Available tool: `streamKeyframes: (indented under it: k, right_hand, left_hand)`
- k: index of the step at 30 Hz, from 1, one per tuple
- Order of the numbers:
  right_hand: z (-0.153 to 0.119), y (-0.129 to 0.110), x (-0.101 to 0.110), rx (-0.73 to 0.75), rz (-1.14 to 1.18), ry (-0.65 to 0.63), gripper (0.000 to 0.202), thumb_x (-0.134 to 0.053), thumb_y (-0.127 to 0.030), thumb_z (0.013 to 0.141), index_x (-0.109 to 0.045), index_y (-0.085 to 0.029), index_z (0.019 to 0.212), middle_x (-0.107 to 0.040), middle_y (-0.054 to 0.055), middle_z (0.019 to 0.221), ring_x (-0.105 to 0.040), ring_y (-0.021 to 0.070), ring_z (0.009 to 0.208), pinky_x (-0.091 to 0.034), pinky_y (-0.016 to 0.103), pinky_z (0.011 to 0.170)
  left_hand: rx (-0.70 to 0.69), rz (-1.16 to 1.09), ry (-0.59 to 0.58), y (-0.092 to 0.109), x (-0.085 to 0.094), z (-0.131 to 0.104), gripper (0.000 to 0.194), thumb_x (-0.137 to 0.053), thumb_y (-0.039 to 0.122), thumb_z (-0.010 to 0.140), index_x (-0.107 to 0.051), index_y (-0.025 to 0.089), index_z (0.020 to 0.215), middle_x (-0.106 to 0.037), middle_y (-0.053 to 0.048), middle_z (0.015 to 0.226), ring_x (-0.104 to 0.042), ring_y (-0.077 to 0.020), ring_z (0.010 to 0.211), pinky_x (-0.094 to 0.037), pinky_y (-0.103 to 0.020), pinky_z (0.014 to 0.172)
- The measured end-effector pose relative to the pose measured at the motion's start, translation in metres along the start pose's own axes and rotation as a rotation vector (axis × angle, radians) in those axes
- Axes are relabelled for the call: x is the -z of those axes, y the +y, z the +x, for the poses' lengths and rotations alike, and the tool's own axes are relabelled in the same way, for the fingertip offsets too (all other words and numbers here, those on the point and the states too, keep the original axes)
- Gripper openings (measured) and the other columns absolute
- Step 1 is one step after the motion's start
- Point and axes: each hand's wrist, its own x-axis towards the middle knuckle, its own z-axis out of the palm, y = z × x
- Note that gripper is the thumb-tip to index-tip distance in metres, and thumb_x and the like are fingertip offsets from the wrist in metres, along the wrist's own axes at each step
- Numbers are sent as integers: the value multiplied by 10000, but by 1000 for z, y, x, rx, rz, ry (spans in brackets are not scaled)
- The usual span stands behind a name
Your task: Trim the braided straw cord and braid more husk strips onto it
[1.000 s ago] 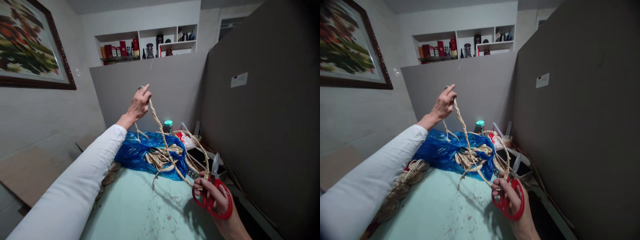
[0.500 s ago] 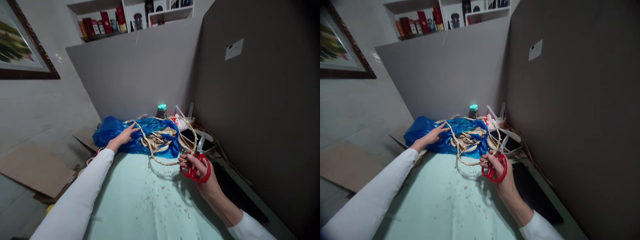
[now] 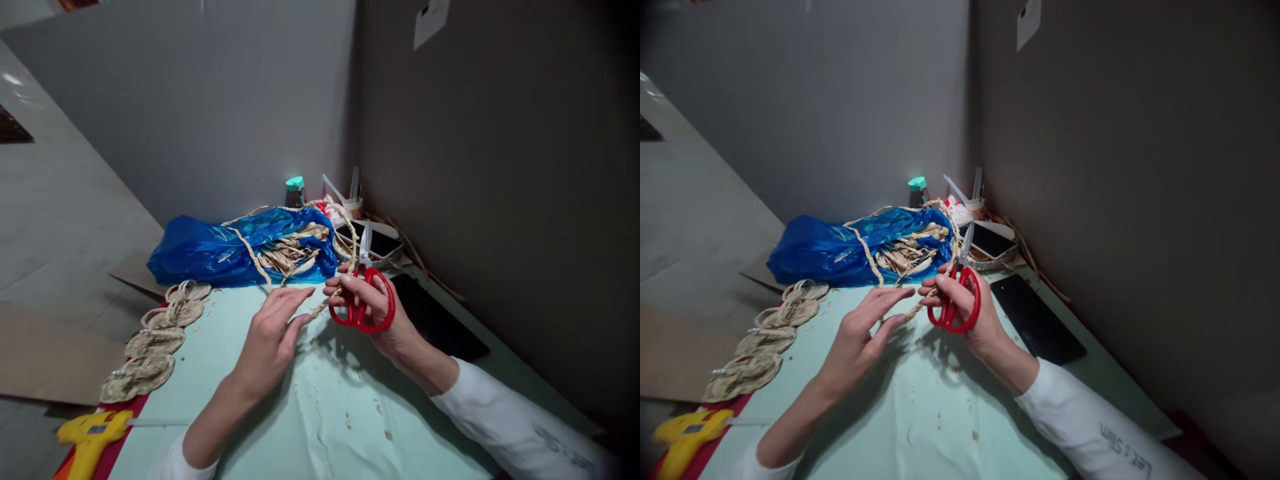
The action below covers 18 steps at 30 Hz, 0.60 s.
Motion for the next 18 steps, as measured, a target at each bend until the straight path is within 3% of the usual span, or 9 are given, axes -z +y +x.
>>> streamKeyframes:
  k: [3, 6, 8, 9, 11, 13, 16, 18]
  right_hand:
    - [2, 3, 1, 22, -42, -3, 253, -737, -292, 787, -608, -156, 957, -729, 77, 859, -692, 159, 726, -581, 261, 683]
    - [12, 3, 8, 77, -33, 29, 242, -746, -279, 773, -614, -157, 937, -723, 69, 845, -695, 175, 778, -580, 262, 695]
    - [18, 1, 14, 119, -21, 46, 215, -746, -272, 766, -623, -155, 899, -718, 64, 840, -692, 174, 789, -578, 258, 706]
    - [22, -1, 17, 139, -19, 54, 206, -746, -270, 763, -627, -156, 886, -717, 60, 841, -691, 171, 789, -578, 257, 714]
    - [26, -3, 22, 164, -20, 70, 203, -750, -275, 754, -631, -163, 874, -716, 54, 845, -689, 167, 789, -577, 256, 727]
    - [29, -5, 25, 169, -25, 89, 220, -764, -291, 738, -634, -170, 869, -719, 52, 845, -688, 166, 778, -580, 257, 723]
    - [32, -6, 28, 178, -38, 126, 227, -780, -303, 709, -644, -167, 828, -722, 59, 811, -688, 172, 751, -583, 250, 674]
    - [33, -7, 29, 186, -46, 138, 201, -771, -296, 707, -650, -165, 802, -720, 58, 795, -688, 174, 749, -582, 244, 644]
  left_hand:
    - [-23, 44, 161, 1, 5, -9, 260, -530, 110, 909, -648, 184, 1129, -708, -86, 1094, -620, -197, 1040, -494, -351, 916]
    - [-35, 158, 281, -15, 7, -24, 189, -526, 113, 907, -683, 172, 993, -731, -74, 943, -650, -192, 930, -512, -346, 862]
    - [57, 214, 146, -33, 3, -34, 215, -487, 187, 938, -687, 162, 1015, -740, -92, 989, -664, -207, 971, -518, -363, 885]
    - [131, 272, 42, -44, -1, -38, 278, -474, 264, 951, -667, 145, 1110, -715, -127, 1121, -628, -241, 1103, -488, -408, 960]
    - [305, 394, -157, -66, -9, -42, 489, -425, 406, 962, -545, 100, 1323, -497, -197, 1433, -390, -313, 1377, -339, -517, 1103]
    - [417, 447, -302, -83, -17, -41, 597, -349, 474, 975, -435, 89, 1422, -336, -220, 1529, -236, -335, 1442, -237, -555, 1139]
    - [416, 461, -384, -93, -25, -36, 618, -261, 491, 990, -359, 118, 1473, -240, -212, 1568, -159, -320, 1461, -164, -564, 1154]
    - [361, 444, -407, -86, -30, -35, 600, -243, 478, 996, -345, 141, 1482, -207, -193, 1583, -123, -301, 1469, -150, -556, 1161]
